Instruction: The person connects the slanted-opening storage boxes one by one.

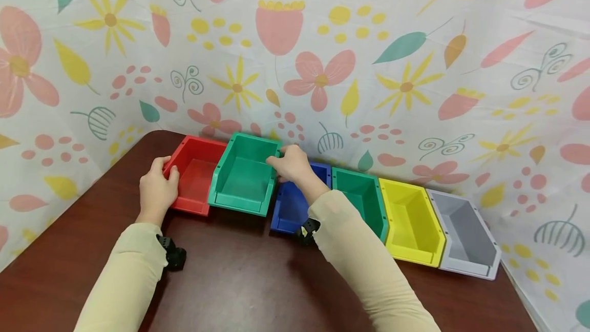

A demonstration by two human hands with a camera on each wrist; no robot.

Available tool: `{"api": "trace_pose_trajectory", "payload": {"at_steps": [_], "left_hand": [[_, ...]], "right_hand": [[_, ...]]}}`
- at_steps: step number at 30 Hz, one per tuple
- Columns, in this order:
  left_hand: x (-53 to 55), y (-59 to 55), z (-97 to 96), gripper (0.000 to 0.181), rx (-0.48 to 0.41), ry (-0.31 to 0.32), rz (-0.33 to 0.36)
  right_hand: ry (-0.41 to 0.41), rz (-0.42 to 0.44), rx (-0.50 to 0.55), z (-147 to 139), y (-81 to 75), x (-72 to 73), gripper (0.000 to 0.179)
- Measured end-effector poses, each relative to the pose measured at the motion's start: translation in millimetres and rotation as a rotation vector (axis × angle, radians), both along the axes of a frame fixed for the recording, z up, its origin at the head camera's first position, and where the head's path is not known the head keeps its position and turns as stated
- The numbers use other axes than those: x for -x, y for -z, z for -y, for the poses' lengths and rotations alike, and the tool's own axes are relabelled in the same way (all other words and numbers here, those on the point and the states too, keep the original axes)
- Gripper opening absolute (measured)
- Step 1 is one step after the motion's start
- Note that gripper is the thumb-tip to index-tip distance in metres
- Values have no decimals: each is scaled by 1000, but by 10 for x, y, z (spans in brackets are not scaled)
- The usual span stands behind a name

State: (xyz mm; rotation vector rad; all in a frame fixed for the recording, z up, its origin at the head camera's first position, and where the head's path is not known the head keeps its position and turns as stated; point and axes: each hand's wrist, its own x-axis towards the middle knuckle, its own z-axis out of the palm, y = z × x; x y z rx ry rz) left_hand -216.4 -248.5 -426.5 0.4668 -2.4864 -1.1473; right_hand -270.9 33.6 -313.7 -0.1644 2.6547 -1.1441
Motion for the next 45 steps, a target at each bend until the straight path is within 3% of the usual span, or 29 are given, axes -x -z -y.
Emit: {"api": "trace_pose_trajectory", "payload": {"at_steps": [5,13,20,25,30,35,45], "left_hand": [[-36,15,27,46,-9,0,24],[-47,-29,4,47,-22,21,27],[-42,-19,-44,45,-11,33,4],[-55,-16,-79,43,-9,16,-27],[-152,18,-53,42,-6,-1,-33],[-233,48,13,42,5,8,-26],[-231,29,72,41,21,-19,-54]], "right_hand": [[2,-38,-8,-35,11,-3,55],[-20,-274,-59,-39,57,-27,46],[-208,-390,-230,100,120,-36,69],[-374,-364,-362,278,103,-37,88],[-469,-311,-474,476,144,-48,98],[-488,-276,-541,586,191,-70,100],[-494,-275,-560,652,136,-83,100]]}}
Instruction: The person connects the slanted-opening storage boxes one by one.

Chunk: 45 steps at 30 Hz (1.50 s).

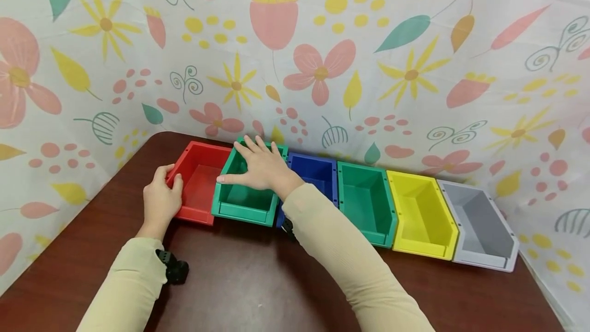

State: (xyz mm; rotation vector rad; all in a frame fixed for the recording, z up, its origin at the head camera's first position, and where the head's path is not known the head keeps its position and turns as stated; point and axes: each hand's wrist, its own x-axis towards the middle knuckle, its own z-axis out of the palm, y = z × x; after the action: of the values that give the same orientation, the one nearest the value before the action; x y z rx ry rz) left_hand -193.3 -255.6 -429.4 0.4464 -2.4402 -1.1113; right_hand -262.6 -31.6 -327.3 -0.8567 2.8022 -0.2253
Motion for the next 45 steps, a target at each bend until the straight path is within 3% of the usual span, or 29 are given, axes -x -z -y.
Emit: {"api": "trace_pose_trajectory", "payload": {"at_steps": [33,41,45], "left_hand": [[-52,38,-18,40,-4,-3,0],[-39,31,-43,39,12,-13,-19],[-13,0,-46,39,14,-9,-45]], "right_hand": [[10,-24,-52,13,155,5,98],[6,-1,-76,-12,376,-17,100],[13,-25,-53,-21,398,-10,99]]}}
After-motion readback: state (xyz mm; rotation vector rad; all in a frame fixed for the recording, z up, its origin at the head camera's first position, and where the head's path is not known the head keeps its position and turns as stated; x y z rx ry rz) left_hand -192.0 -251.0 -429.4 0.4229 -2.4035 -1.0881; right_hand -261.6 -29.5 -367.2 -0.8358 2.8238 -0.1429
